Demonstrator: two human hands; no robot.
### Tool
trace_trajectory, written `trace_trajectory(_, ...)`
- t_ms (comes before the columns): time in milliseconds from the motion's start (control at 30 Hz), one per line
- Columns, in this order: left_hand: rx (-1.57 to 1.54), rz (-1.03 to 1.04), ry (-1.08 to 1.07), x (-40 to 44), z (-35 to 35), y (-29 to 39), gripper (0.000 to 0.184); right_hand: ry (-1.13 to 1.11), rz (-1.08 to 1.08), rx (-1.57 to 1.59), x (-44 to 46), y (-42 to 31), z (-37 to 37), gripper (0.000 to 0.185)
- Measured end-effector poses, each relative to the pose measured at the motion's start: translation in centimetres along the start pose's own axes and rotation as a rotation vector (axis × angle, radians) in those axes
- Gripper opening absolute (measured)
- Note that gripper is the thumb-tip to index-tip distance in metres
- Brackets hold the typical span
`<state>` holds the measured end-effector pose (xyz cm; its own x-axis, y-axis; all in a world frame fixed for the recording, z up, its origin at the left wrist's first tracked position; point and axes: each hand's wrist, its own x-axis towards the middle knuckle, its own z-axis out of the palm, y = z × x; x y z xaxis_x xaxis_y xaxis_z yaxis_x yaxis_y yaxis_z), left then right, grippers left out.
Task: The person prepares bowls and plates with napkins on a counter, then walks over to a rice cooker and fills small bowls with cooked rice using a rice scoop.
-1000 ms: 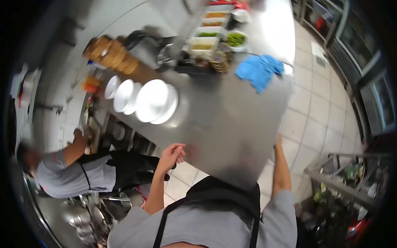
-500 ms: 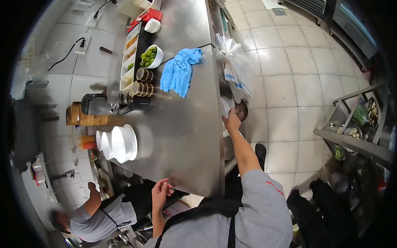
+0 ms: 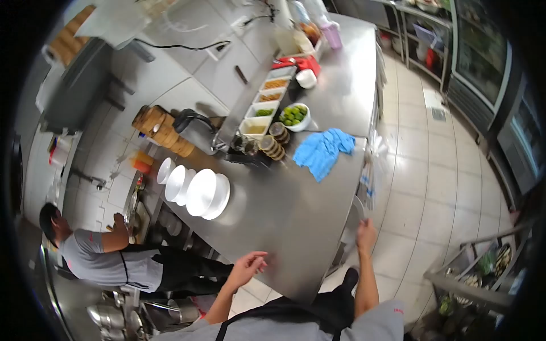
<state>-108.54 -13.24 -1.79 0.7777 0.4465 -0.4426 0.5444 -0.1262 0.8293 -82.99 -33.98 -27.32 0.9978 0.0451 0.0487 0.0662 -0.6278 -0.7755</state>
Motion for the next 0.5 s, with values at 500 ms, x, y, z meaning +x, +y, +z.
trace_trajectory(500,-0.354,0.252,-0.421,0.8,7.3,4.5,0.05,-0.611,-0.363,-0.093,-2.8,-28.3,-29.9,0.011)
